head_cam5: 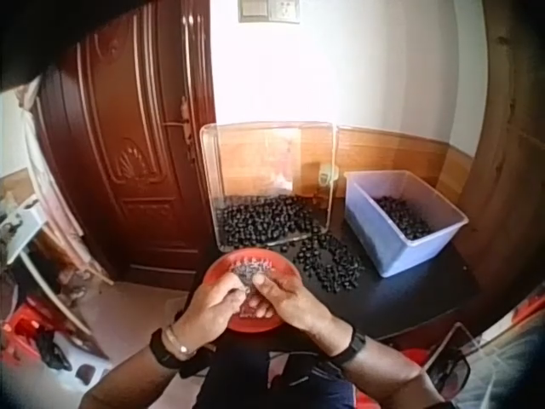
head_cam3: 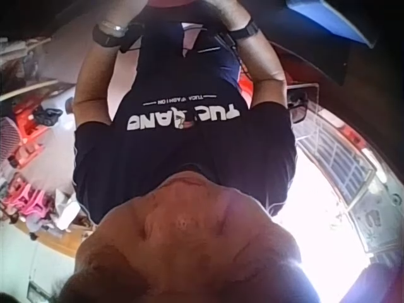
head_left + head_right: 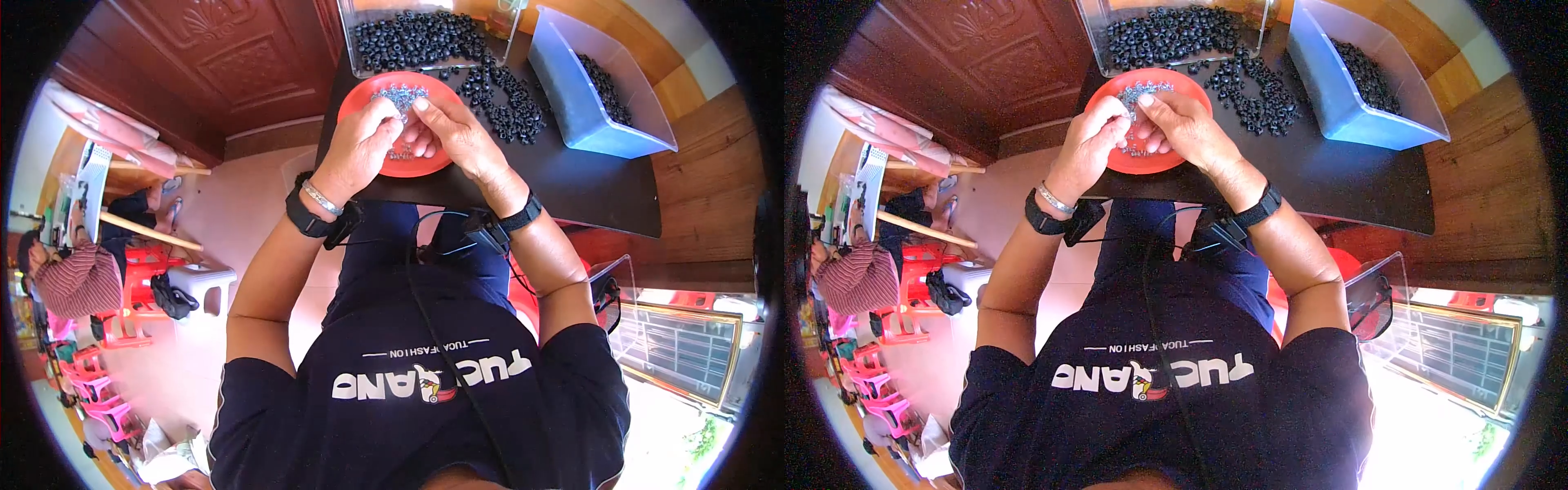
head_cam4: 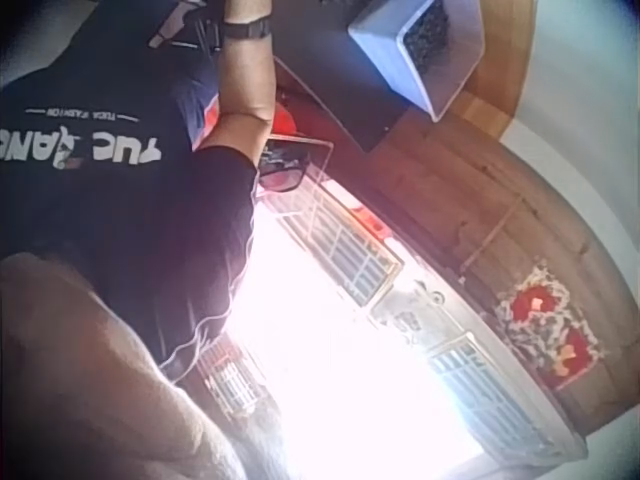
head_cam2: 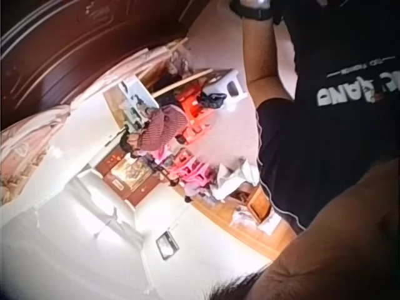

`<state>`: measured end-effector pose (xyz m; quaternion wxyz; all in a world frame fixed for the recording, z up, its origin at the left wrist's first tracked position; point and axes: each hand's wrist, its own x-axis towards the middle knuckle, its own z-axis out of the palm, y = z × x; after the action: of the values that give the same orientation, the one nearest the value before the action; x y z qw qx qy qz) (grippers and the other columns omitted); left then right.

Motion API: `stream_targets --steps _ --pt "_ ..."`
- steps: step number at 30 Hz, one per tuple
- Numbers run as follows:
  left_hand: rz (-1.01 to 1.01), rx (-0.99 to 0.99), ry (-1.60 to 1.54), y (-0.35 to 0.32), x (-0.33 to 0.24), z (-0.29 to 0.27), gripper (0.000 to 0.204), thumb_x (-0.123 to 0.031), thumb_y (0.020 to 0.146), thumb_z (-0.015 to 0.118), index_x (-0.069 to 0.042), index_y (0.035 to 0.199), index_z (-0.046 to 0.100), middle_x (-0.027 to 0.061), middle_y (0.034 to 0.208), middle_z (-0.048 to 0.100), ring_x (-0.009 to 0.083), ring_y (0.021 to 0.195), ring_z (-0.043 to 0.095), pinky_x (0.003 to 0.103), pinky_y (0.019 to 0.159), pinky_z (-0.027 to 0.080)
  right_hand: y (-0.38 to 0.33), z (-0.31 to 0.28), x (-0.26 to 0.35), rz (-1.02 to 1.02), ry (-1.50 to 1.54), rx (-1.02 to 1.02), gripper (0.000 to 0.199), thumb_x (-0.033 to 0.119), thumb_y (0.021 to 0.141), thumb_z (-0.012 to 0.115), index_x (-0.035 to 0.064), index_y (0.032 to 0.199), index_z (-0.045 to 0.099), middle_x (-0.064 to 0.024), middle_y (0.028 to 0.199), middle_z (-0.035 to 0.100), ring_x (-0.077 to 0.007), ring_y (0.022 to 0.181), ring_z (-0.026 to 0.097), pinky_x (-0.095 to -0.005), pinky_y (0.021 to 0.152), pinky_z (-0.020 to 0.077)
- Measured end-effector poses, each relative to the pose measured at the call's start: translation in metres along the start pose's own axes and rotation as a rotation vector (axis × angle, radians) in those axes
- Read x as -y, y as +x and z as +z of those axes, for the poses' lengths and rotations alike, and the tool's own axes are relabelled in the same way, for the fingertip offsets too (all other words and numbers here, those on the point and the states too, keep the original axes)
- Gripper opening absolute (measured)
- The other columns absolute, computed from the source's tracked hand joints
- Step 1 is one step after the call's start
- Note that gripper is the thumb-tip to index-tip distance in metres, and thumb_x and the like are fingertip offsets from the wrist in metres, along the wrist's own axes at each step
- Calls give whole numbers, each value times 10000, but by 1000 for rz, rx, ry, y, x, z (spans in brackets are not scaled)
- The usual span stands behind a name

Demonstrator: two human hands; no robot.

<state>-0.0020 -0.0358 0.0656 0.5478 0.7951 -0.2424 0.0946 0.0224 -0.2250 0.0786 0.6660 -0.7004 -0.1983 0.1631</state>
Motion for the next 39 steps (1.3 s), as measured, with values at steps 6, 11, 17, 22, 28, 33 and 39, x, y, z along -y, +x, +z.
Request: stream_targets --steps 6,11,17,22,28,33,39 --pt "46 -23 -28 4 -5 6 136 -151 923 491 -21 892 514 105 738 582 212 630 585 324 594 459 1 11 0 61 -44 -22 448 436 988 467 35 850 614 -3 732 582 -79 638 533 -222 579 452" --pt "-44 34 -44 3 -3 1 134 -152 920 486 -21 895 499 114 730 586 221 628 594 338 588 459 7 5 -9 -67 -93 -74 472 450 981 470 29 821 613 -18 679 567 -88 590 526 -238 539 455" --pt "27 29 -47 4 -7 4 154 -172 911 490 -19 892 492 137 732 582 233 655 604 349 611 453 1 10 6 100 -105 -15 437 411 985 483 36 814 627 -10 661 556 -90 590 517 -234 538 424" --pt "39 20 31 5 -3 3 161 -160 905 477 -5 866 496 131 700 566 234 643 595 355 600 453 1 7 1 -18 -144 -20 428 395 986 480 21 841 628 -11 671 560 -100 603 525 -249 560 429" --pt "-264 126 -357 5 1 -6 201 -205 863 457 -70 715 472 1 619 479 112 558 504 239 522 392 -2 4 -5 -244 -345 -90 301 261 989 474 7 902 610 -20 724 566 -103 658 534 -260 627 449" --pt "-351 118 -453 3 10 -20 228 -180 863 462 -65 668 491 -3 586 472 120 499 487 244 486 382 0 -15 2 -155 -278 -19 271 217 1002 452 -1 956 606 -22 791 599 -96 732 552 -248 693 474" --pt "-251 45 -119 12 7 -16 199 -206 899 501 -77 747 501 -22 628 470 86 541 481 227 514 374 2 -14 4 -188 -444 -68 169 112 923 568 1 1032 632 -27 875 629 -88 787 562 -237 742 474"
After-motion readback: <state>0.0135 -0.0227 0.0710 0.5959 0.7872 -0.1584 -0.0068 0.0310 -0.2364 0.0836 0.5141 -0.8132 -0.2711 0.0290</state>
